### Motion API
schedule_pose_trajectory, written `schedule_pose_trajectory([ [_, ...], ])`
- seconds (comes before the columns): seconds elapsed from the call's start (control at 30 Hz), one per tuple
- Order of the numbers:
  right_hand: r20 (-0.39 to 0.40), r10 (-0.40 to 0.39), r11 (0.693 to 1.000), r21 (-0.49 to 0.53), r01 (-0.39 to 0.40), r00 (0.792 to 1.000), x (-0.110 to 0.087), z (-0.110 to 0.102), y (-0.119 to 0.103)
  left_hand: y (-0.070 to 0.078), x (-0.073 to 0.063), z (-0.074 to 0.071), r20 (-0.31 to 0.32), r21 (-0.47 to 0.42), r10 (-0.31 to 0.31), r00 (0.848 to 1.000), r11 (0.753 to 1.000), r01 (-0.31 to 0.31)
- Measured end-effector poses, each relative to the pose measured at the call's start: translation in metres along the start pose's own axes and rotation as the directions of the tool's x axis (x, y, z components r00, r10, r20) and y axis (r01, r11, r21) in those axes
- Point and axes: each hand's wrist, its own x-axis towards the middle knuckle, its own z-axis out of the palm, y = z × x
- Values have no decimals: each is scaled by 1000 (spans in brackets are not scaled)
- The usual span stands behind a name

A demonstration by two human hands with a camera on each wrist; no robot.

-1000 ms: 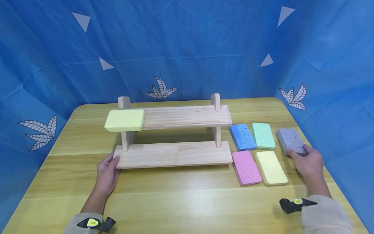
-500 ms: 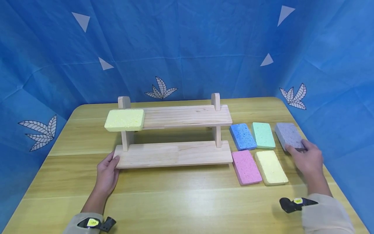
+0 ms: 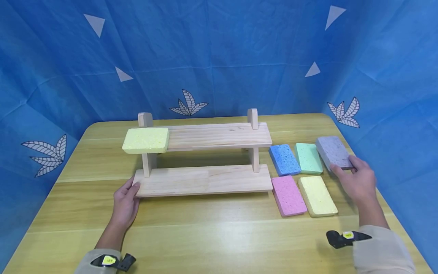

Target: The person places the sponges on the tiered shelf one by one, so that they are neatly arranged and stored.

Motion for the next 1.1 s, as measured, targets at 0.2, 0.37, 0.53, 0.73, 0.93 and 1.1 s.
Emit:
schedule_pose_trajectory([
  [0.2,0,-30,999,11,30,1000,0,-1,-9,-1,0,0,-6,4,1,1000,1000,-1],
  [0.37,-20,-76,997,0,76,997,-1,-2,-18,-1,0,-1,-4,5,-1,1000,1000,1],
  [0.53,-50,-118,992,45,120,992,-3,-5,-29,-1,1,-1,-2,1,-1,1000,1000,1],
  [0.73,-64,-138,986,87,143,988,-5,-9,-45,1,0,0,-2,1,-4,1000,1000,4],
  [0.93,-74,-166,978,114,173,983,-6,-9,-59,-1,1,-1,-2,11,-2,1000,1000,2],
  [1.1,-78,-187,970,145,196,979,-10,-8,-73,-1,2,-2,1,6,2,1000,1000,-2],
])
